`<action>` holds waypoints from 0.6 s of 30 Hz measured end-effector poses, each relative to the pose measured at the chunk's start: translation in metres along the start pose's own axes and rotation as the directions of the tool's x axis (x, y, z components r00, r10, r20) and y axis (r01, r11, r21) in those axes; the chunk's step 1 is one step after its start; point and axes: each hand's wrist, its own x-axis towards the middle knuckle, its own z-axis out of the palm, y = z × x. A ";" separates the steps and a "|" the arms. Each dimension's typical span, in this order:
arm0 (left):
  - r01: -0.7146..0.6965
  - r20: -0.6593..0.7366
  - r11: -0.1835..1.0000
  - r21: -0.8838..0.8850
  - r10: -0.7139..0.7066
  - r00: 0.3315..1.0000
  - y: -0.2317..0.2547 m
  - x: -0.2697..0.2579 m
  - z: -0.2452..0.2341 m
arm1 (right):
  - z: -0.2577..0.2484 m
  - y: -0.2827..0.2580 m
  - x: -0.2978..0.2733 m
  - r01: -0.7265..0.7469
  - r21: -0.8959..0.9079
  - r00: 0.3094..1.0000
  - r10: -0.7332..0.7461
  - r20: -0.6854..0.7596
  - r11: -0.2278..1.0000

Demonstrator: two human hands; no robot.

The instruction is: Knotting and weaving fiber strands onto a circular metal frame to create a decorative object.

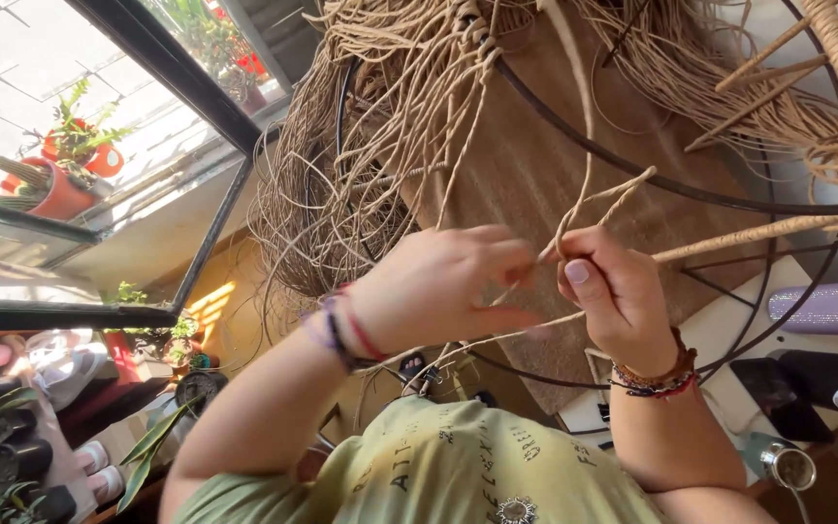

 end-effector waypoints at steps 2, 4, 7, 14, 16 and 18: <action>0.040 -0.110 0.996 0.074 -0.032 0.993 -0.002 0.016 0.020 | -0.005 0.001 0.001 0.015 -0.030 1.000 -0.016 -0.021 0.999; 0.086 -0.220 0.987 0.138 -0.054 0.974 -0.010 0.019 0.034 | -0.006 0.002 0.000 0.024 -0.063 0.999 -0.027 -0.041 0.998; 0.076 -0.056 0.964 0.253 -0.063 0.996 -0.052 -0.014 0.054 | -0.006 0.006 0.000 0.000 -0.045 1.000 -0.001 -0.019 0.999; 0.137 0.017 0.960 0.242 -0.146 0.989 -0.009 0.004 0.014 | 0.003 0.008 -0.003 0.020 0.047 1.000 -0.019 -0.025 0.999; 0.038 -0.165 0.982 0.187 -0.007 0.986 0.001 0.017 0.011 | 0.004 0.007 0.001 0.033 0.081 0.999 -0.029 -0.042 0.996; 0.028 -0.070 0.967 0.253 -0.010 0.997 -0.005 0.015 0.016 | -0.002 0.005 0.000 0.023 -0.007 1.000 -0.023 -0.018 1.000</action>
